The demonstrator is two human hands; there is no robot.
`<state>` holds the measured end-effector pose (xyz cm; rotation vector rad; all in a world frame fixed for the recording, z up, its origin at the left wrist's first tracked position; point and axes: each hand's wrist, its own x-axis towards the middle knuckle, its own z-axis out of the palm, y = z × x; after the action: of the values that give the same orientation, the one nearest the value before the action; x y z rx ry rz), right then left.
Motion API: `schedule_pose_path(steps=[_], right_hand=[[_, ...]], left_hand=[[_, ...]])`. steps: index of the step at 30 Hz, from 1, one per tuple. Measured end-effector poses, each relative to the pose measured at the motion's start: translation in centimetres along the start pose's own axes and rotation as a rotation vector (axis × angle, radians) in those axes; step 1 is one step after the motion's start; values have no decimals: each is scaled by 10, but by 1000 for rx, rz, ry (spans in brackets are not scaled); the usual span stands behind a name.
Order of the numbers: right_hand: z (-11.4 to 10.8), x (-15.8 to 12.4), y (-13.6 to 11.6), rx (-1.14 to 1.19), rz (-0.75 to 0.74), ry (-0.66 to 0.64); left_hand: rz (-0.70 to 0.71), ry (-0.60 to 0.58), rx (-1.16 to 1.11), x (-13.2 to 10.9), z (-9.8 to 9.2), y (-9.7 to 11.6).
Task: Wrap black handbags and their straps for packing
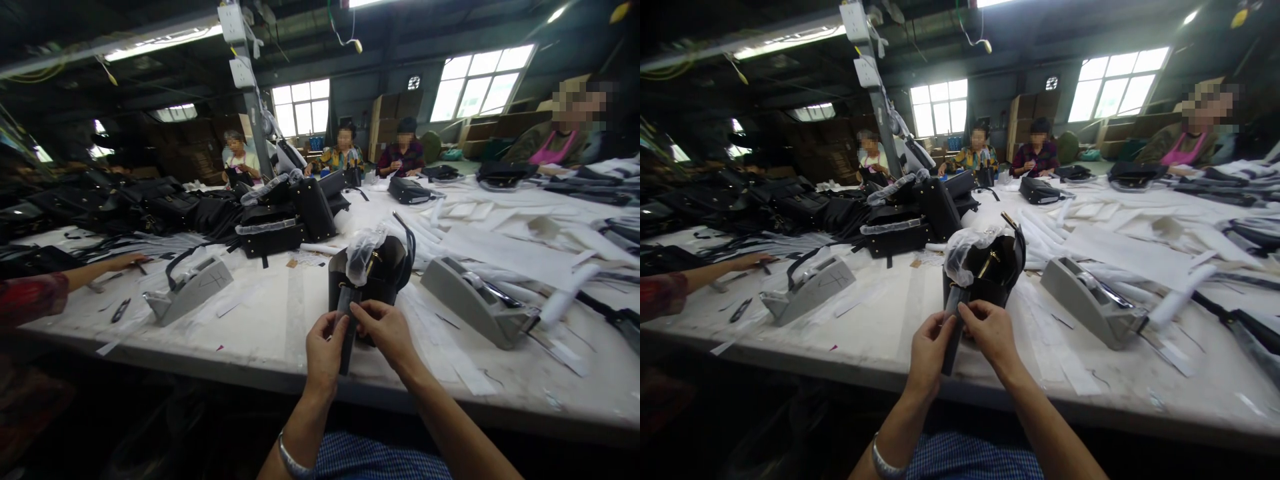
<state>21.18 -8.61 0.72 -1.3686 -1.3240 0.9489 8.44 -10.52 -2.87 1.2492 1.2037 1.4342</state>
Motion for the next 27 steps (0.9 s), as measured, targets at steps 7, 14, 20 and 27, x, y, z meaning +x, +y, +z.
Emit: schedule_pose_path(steps=[7,14,20,27], right_hand=[[0,11,4,140,48,-21],[-1,10,-2,309,147,-115],[-2,7,-2,222,102,-176],[-7,11,3,215,64,-201]], left_hand=[[391,73,283,0,-3,0],[783,-43,599,8,-19,-9],[842,-152,617,10,-32,-7],[439,-35,358,-1,-39,12]])
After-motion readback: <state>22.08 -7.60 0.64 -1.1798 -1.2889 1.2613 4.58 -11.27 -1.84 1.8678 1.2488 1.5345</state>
